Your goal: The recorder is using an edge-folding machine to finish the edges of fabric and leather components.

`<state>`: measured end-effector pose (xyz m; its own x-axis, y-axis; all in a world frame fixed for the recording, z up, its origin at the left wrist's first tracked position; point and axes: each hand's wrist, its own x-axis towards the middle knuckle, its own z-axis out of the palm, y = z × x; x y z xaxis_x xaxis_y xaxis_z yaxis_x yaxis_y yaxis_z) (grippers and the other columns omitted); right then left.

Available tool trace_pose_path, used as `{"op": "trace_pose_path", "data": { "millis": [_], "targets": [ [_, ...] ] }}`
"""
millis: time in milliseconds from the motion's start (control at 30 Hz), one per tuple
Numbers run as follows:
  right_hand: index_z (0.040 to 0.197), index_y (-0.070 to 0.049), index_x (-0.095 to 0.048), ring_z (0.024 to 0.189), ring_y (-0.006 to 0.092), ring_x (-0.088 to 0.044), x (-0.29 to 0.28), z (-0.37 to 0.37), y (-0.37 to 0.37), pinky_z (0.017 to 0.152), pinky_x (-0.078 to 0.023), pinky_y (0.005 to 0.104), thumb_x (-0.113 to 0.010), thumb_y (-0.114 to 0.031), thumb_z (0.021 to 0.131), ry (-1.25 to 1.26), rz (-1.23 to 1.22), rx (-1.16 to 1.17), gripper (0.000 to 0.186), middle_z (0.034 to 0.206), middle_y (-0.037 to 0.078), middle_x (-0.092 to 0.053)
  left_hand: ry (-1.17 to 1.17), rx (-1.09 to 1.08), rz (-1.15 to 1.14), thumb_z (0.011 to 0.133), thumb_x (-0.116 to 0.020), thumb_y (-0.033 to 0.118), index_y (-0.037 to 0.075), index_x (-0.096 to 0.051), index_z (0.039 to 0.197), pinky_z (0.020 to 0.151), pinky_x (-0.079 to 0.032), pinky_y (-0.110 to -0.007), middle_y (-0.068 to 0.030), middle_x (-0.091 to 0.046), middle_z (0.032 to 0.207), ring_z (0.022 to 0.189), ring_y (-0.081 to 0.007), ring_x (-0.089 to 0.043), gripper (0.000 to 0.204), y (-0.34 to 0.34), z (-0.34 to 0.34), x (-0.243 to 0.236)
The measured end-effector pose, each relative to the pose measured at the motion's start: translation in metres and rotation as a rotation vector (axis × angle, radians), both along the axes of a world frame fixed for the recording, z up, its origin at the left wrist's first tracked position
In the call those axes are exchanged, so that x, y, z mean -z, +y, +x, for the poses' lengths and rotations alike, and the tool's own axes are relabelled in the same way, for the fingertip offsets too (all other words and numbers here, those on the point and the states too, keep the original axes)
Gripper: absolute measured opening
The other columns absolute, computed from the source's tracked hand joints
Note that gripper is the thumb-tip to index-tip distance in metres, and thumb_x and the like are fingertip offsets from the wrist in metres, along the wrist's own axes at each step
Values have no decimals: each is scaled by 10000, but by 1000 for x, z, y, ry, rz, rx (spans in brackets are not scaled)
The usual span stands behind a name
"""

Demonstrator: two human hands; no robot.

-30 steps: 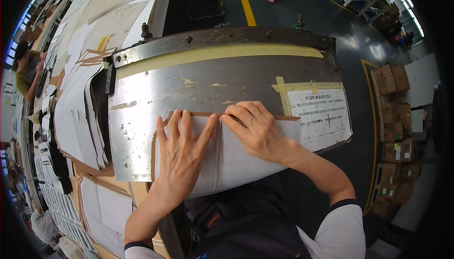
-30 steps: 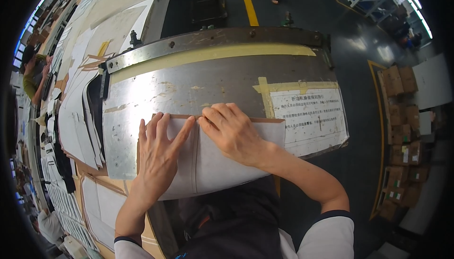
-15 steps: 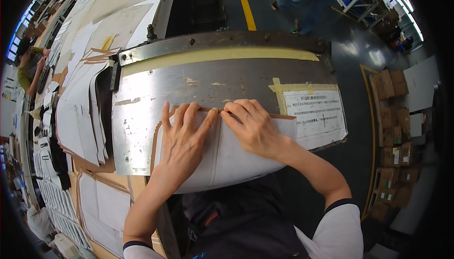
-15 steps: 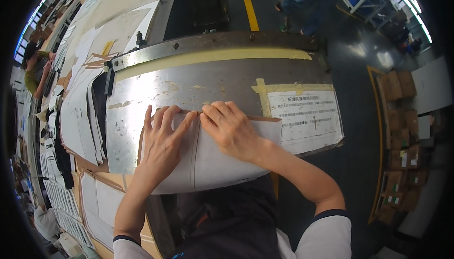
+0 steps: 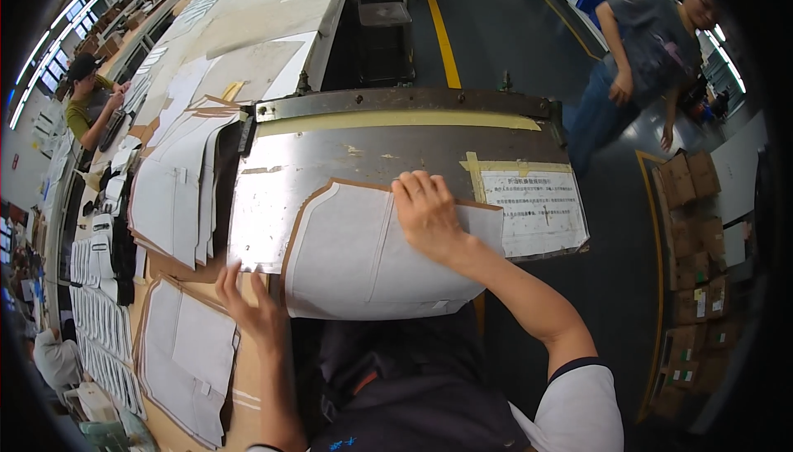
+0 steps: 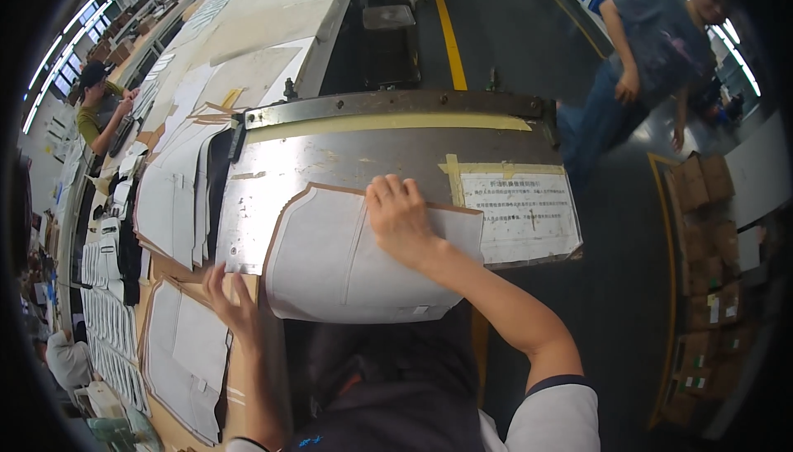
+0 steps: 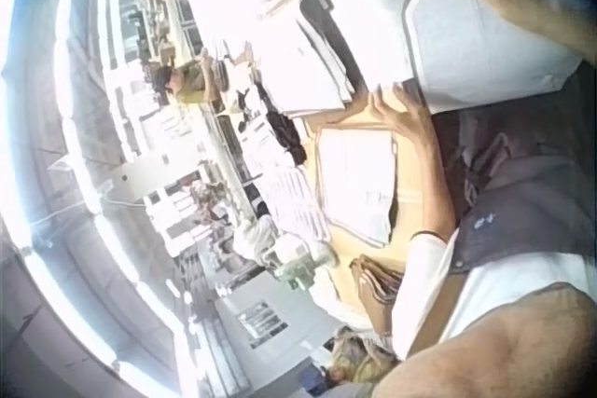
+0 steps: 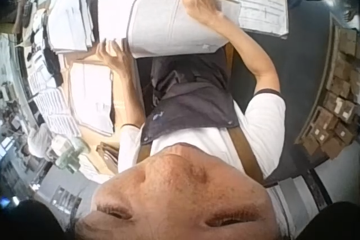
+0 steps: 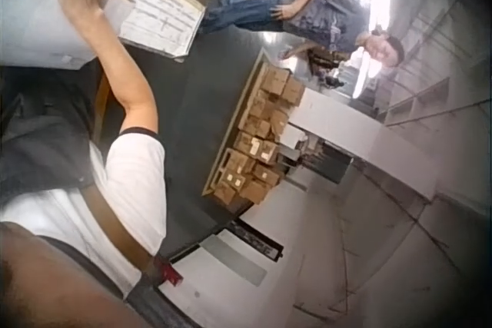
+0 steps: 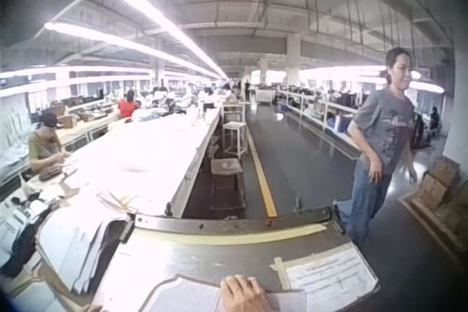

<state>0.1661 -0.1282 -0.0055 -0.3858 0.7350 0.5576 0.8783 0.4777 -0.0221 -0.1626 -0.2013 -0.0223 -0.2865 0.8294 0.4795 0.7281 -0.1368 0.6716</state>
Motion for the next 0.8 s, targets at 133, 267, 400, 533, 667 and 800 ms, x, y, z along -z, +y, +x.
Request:
{"op": "trace_pose_path", "data": {
  "millis": [133, 267, 400, 533, 667, 800],
  "targets": [
    [1062, 40, -653, 1032, 319, -562, -9, 4, -5, 884, -457, 434, -744, -232, 877, 169, -70, -10, 341, 1073, 160, -596, -443, 197, -238, 956, -732, 144, -13, -543, 1423, 1127, -401, -405, -190, -570, 1411, 1346, -286, -522, 528, -50, -10, 32],
    [1106, 20, -667, 1076, 301, -550, -15, 3, -5, 911, -443, 441, -767, -396, 895, 169, -70, -91, 477, 1113, 129, -589, -717, 336, -466, 954, -775, 158, -15, -662, 1140, 833, -471, -271, -25, -664, 1004, 934, -108, -594, 278, -55, -8, 55],
    [1181, -9, -697, 1118, 278, -524, -13, 3, 3, 953, -424, 429, -760, -379, 903, 233, -160, -77, 467, 1163, 91, -579, -758, 339, -364, 971, -757, 146, 23, -638, 917, 660, -373, -214, 72, -535, 808, 749, -37, -462, 180, -53, -8, 53],
    [1202, -35, -716, 1110, 273, -520, -1, 3, 6, 962, -416, 421, -759, -346, 903, 255, -198, -93, 434, 1158, 78, -577, -490, 320, -271, 949, -772, 147, 6, -661, 907, 630, -379, -230, 56, -528, 767, 715, -48, -458, 184, -35, -22, -2],
    [1181, -31, -722, 1107, 283, -510, 3, -1, 5, 963, -408, 435, -751, -311, 905, 270, -133, -59, 395, 1143, 84, -571, -294, 418, -220, 926, -775, 158, -58, -690, 966, 641, -435, -257, 6, -599, 758, 712, -67, -512, 235, 15, -38, -49],
    [1188, -32, -697, 1109, 307, -507, -1, -6, 4, 956, -403, 463, -738, -281, 914, 158, -143, -57, 372, 1129, 96, -572, -247, 430, -359, 925, -764, 167, -63, -701, 983, 644, -453, -264, -10, -642, 764, 715, -70, -549, 246, 20, -46, -59]
  ]
}}
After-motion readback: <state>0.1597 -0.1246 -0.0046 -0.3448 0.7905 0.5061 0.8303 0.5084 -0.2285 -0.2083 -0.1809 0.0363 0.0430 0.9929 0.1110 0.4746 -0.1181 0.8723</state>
